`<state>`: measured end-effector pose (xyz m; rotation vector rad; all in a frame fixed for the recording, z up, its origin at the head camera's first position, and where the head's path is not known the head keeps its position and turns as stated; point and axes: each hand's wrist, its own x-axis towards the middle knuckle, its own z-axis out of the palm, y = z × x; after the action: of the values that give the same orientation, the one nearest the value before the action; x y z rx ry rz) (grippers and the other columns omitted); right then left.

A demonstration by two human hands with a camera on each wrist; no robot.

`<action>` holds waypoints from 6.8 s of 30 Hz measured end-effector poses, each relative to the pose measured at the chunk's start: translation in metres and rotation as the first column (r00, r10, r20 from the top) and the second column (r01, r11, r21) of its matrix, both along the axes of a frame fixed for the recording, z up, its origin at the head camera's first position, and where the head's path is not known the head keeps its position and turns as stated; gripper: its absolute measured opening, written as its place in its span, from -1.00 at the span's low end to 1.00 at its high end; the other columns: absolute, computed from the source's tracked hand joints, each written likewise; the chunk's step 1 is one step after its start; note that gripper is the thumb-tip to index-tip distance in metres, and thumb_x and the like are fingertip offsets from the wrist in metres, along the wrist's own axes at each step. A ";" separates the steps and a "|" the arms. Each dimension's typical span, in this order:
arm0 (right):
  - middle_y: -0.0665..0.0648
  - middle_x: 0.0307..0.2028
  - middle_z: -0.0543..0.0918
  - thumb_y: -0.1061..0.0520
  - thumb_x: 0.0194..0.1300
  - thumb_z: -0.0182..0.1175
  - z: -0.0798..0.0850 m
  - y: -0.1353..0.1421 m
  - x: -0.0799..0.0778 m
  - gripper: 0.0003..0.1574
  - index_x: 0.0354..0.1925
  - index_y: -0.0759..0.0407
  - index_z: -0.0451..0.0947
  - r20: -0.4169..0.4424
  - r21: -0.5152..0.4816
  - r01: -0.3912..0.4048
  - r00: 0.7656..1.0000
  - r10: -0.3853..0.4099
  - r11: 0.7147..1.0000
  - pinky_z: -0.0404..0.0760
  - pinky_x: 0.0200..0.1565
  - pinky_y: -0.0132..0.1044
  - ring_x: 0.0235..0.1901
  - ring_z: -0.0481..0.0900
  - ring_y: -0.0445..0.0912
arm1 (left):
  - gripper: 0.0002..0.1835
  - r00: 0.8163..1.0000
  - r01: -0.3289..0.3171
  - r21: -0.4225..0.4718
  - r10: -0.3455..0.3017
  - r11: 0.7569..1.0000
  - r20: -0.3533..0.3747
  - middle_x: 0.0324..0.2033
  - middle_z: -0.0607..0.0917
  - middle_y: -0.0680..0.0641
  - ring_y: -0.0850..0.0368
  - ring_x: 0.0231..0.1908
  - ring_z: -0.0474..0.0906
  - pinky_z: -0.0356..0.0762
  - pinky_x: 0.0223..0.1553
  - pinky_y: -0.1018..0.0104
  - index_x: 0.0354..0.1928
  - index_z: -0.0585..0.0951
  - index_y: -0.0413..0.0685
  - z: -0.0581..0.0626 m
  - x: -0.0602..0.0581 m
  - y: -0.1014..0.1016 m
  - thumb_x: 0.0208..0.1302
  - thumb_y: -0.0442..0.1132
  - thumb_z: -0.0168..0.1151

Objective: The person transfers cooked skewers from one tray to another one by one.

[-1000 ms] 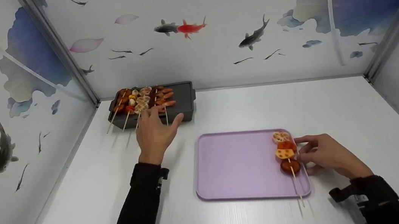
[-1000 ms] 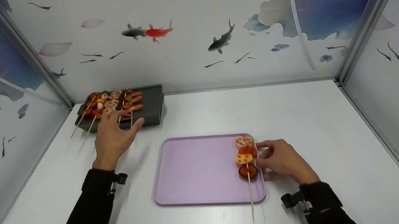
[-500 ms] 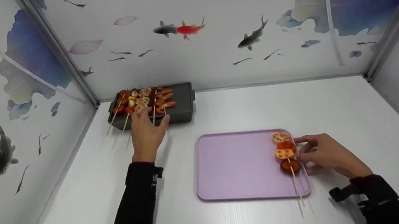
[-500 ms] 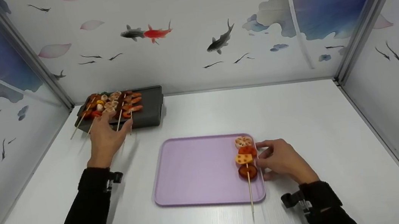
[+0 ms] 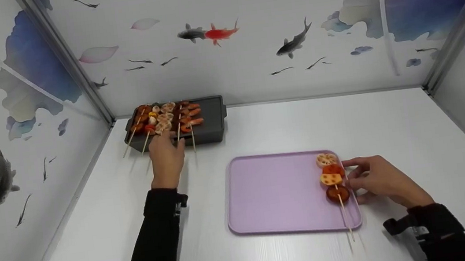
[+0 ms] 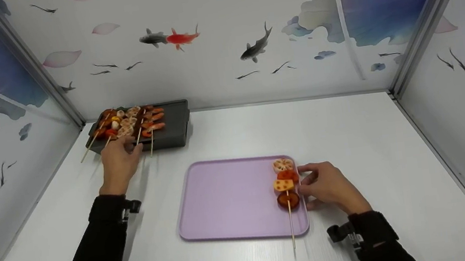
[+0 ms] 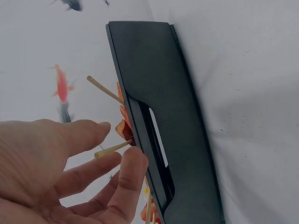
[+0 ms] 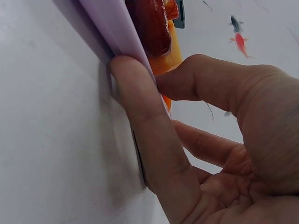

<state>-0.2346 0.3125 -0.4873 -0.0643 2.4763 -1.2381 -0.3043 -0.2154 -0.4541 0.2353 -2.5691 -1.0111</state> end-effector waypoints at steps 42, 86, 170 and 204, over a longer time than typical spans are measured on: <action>0.32 0.16 0.76 0.16 0.56 0.46 0.003 -0.001 0.001 -0.07 0.72 0.34 0.40 0.004 0.031 0.011 1.000 -0.011 0.999 0.90 -0.17 -0.21 -0.06 0.75 0.02 | -0.70 0.994 0.066 -0.001 -0.065 0.998 0.091 -0.62 0.47 0.05 0.08 -0.48 0.32 0.23 -0.37 0.23 -0.51 0.64 -0.09 0.024 -0.012 -0.016 0.45 -0.44 0.30; 0.31 0.15 0.76 0.14 0.56 0.47 0.001 0.000 0.001 -0.08 0.71 0.34 0.41 -0.006 0.008 0.003 1.000 -0.003 1.000 0.90 -0.19 -0.22 -0.06 0.76 0.00 | -0.75 0.996 0.075 -0.024 -0.074 0.997 0.056 -0.39 0.75 -0.30 -0.27 -0.25 0.69 0.68 -0.06 -0.06 -0.27 0.80 -0.34 0.027 -0.006 -0.015 0.49 -0.43 0.17; 0.28 0.11 0.76 0.18 0.52 0.45 0.002 0.000 0.001 -0.08 0.71 0.34 0.42 -0.004 0.007 0.010 1.000 -0.010 1.000 0.90 -0.20 -0.21 -0.07 0.75 -0.01 | -0.79 0.953 0.287 0.087 -0.294 0.954 0.078 -0.23 0.92 -0.21 0.02 -0.34 0.90 0.73 -0.26 0.23 0.11 0.82 -0.33 0.034 0.049 0.077 0.59 -0.36 0.38; 0.31 0.15 0.74 0.13 0.58 0.46 0.001 0.000 -0.001 -0.08 0.73 0.30 0.39 0.015 0.024 0.007 1.000 -0.007 1.000 0.90 -0.18 -0.22 -0.09 0.75 0.00 | -0.86 0.898 0.409 0.106 -0.420 0.906 0.131 -0.50 0.89 -0.09 0.23 -0.57 0.74 0.54 -0.44 0.43 -0.11 0.82 -0.26 0.032 0.074 0.119 0.43 -0.42 0.32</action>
<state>-0.2355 0.3125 -0.4863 -0.0398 2.4798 -1.2077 -0.2304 -0.0963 -0.4220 -0.2430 -2.7887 -1.2835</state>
